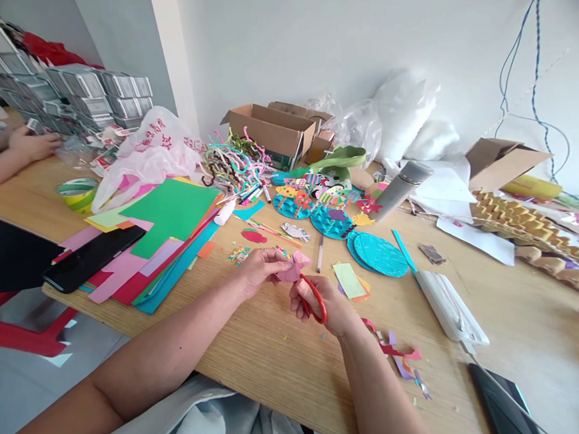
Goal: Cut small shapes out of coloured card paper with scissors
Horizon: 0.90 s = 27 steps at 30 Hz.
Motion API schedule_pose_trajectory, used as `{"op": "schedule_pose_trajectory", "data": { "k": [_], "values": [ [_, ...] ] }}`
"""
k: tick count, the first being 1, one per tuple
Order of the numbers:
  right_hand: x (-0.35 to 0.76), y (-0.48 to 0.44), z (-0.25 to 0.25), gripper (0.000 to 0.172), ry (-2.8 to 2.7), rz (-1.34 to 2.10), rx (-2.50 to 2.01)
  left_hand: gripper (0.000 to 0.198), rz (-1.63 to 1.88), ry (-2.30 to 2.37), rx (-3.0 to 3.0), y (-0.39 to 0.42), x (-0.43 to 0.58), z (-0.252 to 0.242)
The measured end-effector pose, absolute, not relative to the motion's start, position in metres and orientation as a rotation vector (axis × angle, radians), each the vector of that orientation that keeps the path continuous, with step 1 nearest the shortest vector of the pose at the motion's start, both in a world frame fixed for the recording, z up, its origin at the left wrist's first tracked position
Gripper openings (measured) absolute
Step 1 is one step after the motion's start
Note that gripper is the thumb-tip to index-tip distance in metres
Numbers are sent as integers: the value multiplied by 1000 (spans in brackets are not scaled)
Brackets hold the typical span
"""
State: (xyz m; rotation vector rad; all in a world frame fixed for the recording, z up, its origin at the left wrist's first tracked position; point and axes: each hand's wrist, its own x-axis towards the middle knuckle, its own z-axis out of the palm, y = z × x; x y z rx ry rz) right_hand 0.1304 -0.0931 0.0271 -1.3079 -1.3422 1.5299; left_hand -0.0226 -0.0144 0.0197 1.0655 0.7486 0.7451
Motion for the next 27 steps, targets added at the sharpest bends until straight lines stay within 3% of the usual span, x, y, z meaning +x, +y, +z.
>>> {"op": "schedule_pose_trajectory", "data": {
  "k": [27],
  "values": [
    [128,-94,30,52,-1350,1481,-1378,26,713,738,1013,-13,-22,15]
  ]
}}
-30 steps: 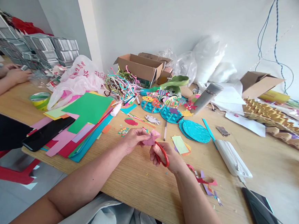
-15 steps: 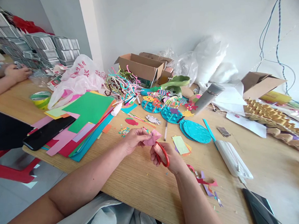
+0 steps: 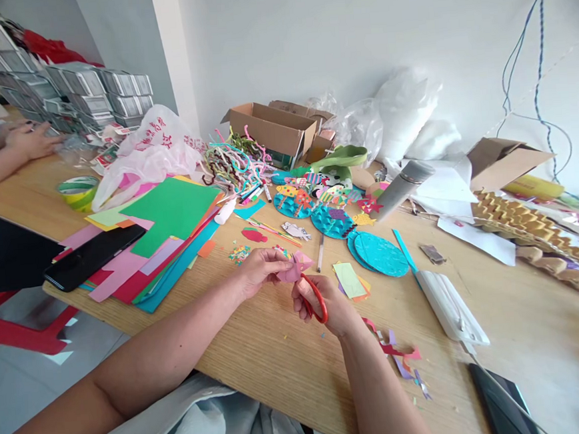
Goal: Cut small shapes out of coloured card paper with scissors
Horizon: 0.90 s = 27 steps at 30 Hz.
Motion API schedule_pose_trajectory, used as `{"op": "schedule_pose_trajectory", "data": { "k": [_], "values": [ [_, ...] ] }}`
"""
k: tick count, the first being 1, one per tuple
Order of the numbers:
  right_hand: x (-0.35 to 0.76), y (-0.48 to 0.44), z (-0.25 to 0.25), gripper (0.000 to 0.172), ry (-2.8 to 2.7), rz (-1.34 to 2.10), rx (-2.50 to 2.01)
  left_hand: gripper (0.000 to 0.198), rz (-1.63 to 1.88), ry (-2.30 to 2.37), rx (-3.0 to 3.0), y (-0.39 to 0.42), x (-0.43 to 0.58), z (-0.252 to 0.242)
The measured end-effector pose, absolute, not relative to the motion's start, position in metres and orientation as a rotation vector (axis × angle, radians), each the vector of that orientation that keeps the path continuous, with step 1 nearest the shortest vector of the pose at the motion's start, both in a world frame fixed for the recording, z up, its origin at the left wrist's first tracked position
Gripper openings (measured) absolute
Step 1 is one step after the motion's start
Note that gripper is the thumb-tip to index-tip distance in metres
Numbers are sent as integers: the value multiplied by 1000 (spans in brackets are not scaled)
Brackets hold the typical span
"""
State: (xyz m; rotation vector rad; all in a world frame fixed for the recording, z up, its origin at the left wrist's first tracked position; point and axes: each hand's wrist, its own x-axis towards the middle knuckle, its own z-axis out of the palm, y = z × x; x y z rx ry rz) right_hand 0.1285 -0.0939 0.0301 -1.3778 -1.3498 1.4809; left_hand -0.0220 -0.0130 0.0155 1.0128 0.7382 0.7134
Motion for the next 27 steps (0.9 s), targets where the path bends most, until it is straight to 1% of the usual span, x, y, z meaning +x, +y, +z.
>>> {"op": "schedule_pose_trajectory", "data": {
  "k": [27],
  "values": [
    [131,-95,30,50,-1369,1479,-1409,29,692,749,1021,-11,-22,12]
  ]
}}
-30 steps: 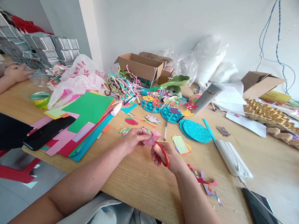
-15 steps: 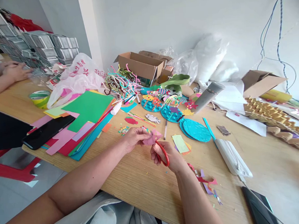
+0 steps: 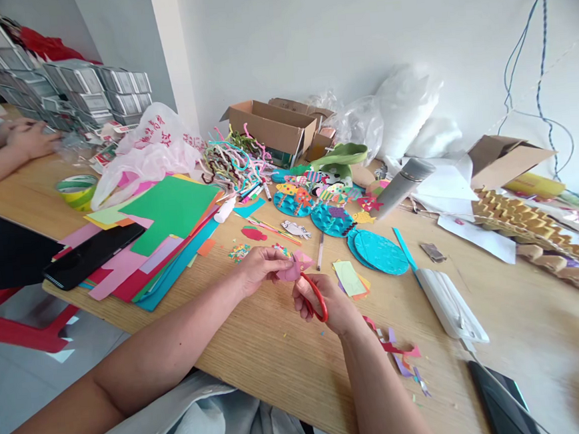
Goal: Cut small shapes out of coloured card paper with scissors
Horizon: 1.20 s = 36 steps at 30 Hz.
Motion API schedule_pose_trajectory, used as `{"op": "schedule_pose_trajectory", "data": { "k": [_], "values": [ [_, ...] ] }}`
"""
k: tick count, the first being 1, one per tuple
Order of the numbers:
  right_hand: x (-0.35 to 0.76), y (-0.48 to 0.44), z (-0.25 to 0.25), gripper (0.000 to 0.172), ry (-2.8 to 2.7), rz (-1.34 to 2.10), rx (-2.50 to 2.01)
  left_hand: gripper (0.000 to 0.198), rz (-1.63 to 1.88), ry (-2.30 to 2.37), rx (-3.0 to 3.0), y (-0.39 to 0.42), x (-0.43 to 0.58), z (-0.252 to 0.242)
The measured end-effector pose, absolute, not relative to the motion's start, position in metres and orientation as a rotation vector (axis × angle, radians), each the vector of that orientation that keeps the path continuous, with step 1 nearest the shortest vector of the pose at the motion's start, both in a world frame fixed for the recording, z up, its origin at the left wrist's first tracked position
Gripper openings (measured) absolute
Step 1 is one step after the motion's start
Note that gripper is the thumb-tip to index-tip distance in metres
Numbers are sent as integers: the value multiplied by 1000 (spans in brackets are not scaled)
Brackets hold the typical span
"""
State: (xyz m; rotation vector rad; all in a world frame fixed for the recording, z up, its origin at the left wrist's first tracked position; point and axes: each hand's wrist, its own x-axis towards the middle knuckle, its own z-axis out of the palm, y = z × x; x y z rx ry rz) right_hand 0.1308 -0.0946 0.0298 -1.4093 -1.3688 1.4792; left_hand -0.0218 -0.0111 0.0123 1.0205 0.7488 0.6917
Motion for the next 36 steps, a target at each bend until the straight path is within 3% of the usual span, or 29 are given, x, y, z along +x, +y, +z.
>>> {"op": "schedule_pose_trajectory", "data": {
  "k": [36],
  "values": [
    [125,-96,32,52,-1311,1493,-1350,30,589,595,913,-10,-25,16]
  ]
}}
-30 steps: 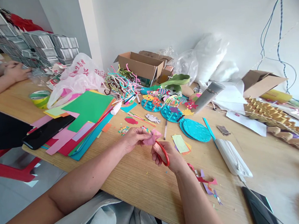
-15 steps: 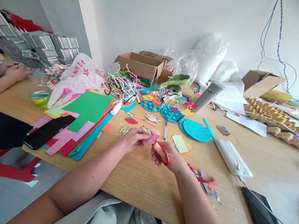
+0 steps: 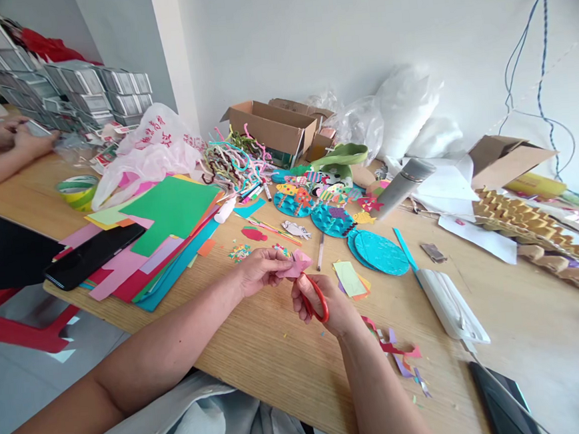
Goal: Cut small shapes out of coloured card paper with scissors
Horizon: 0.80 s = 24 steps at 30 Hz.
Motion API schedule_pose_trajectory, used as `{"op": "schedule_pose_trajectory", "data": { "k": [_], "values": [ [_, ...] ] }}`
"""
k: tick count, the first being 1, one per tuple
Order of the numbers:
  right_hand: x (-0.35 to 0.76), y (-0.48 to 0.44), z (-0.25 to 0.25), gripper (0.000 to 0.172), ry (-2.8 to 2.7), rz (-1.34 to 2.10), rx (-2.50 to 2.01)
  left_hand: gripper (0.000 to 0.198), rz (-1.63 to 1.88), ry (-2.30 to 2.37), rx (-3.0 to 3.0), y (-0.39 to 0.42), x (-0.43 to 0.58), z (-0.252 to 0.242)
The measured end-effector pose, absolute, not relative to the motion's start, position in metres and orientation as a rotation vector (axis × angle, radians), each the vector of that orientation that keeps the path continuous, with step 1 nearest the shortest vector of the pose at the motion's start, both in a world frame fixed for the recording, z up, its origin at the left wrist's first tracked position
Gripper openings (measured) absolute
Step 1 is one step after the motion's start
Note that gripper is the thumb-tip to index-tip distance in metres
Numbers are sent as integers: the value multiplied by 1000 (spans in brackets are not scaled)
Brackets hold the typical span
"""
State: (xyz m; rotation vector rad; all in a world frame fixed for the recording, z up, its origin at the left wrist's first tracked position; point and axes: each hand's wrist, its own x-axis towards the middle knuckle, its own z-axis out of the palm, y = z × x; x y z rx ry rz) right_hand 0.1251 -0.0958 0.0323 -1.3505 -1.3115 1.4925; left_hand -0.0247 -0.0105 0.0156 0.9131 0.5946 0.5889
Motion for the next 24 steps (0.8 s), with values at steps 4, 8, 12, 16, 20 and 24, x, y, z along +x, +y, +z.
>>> {"op": "schedule_pose_trajectory", "data": {
  "k": [4,8,12,16,20,24],
  "values": [
    [126,-97,32,51,-1327,1488,-1346,31,583,580,916,-11,-25,16],
    [126,-97,32,52,-1306,1490,-1361,29,588,558,910,-10,-26,15],
    [124,-96,32,53,-1286,1492,-1377,26,592,549,897,-9,-25,13],
    [123,-97,33,52,-1294,1479,-1347,22,594,560,873,-9,-24,12],
    [122,-98,35,53,-1300,1470,-1352,20,596,584,828,-10,-25,14],
    [121,-99,36,54,-1296,1464,-1365,21,596,583,815,-10,-25,15]
  ]
}}
